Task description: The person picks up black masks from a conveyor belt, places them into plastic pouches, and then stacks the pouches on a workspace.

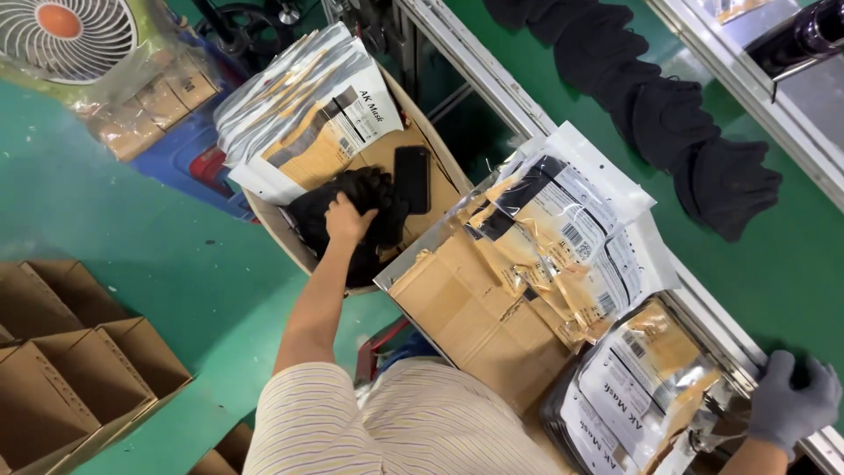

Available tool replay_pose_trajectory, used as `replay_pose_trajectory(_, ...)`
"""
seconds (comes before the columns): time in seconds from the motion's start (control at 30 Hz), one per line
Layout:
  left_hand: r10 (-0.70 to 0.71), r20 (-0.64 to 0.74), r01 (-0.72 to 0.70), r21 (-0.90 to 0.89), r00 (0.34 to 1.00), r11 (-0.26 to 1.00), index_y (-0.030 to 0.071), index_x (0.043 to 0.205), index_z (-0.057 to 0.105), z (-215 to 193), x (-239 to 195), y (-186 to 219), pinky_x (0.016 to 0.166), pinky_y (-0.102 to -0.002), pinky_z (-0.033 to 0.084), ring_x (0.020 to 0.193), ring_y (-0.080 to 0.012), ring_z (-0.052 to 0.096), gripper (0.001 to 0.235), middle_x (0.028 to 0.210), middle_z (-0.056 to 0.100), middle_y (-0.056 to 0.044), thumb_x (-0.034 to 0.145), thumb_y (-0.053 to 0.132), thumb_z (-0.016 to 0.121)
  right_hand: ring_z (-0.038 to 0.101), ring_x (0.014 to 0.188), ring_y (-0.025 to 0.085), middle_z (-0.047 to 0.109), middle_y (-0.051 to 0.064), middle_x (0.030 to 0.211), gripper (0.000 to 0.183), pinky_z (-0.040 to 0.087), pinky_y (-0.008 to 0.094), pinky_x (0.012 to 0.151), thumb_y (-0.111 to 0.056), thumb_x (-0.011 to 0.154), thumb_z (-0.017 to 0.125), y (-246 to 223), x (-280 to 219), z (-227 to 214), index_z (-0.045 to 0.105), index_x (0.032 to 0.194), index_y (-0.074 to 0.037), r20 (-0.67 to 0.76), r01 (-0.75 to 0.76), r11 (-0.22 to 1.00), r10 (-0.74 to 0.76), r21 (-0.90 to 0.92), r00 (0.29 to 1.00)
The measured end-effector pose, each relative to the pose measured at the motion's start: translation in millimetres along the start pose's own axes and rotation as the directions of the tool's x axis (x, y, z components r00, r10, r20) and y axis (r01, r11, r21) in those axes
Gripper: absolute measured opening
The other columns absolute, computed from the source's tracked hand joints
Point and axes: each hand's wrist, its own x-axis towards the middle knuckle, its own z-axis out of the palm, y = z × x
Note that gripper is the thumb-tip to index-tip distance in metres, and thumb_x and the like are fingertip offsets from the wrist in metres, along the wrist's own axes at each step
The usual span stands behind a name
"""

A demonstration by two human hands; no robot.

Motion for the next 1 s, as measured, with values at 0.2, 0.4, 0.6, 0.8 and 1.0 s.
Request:
replay_pose_trajectory(0.2,0.091,-0.085,-0.104,-0.168,0.992,0.98,-0.008,0.123,0.066,26.4,-6.1,-57.2,0.096,-0.047,0.054,0.109,-0.0446,0.067,0.076,0.117,0.07,-0.029,0.079,0.05,0.085,0.071,0.107,0.026,0.072,0.021,0.121,0.022,0.059,0.034,0.096,-0.004,0.099,0.065,17.5,8.9,8.4,0.069,0.111,0.014,-0.025,0.054,0.998,-0.055,-0.039,0.998)
replay_pose_trajectory(0.4,-0.079,0.015,0.078,-0.437,0.997,0.896,-0.004,0.127,0.068,-5.5,-18.0,-58.6,0.098,-0.04,0.053,0.113,-0.0363,0.07,0.07,0.118,0.072,-0.026,0.086,0.051,0.078,0.072,0.108,0.023,0.072,0.018,0.125,0.035,0.062,0.03,0.093,-0.015,0.106,0.065,32.8,3.4,16.6,0.066,0.131,0.011,0.009,-0.204,0.975,0.204,0.093,0.979)
replay_pose_trajectory(0.6,-0.101,0.014,0.097,-0.431,0.995,0.897,-0.004,0.129,0.066,-5.7,-20.2,-57.6,0.1,-0.04,0.053,0.115,-0.0354,0.07,0.072,0.12,0.071,-0.026,0.086,0.051,0.079,0.073,0.112,0.023,0.073,0.019,0.13,0.035,0.062,0.029,0.097,-0.013,0.109,0.064,41.6,1.4,19.6,0.065,0.135,0.01,0.02,-0.16,0.97,0.159,0.185,0.987)
replay_pose_trajectory(0.8,-0.122,0.02,0.117,-0.462,0.992,0.879,-0.003,0.13,0.066,-12.2,-23.1,-49.1,0.101,-0.039,0.053,0.115,-0.0336,0.07,0.071,0.121,0.072,-0.024,0.084,0.049,0.081,0.074,0.103,0.018,0.075,0.016,0.117,0.032,0.062,0.029,0.089,-0.015,0.108,0.064,40.5,-0.4,20.6,0.068,0.13,0.008,-0.003,-0.175,0.98,0.176,0.09,0.984)
replay_pose_trajectory(1.0,-0.117,-0.007,0.101,-0.46,0.993,0.882,-0.005,0.13,0.065,-5.9,-22.3,-53.3,0.102,-0.04,0.052,0.117,-0.0349,0.069,0.073,0.122,0.07,-0.026,0.084,0.049,0.082,0.073,0.099,0.017,0.075,0.014,0.113,0.027,0.06,0.028,0.086,-0.015,0.107,0.065,44.5,3.4,22.9,0.067,0.123,0.006,0.003,-0.222,0.967,0.224,0.123,0.975)
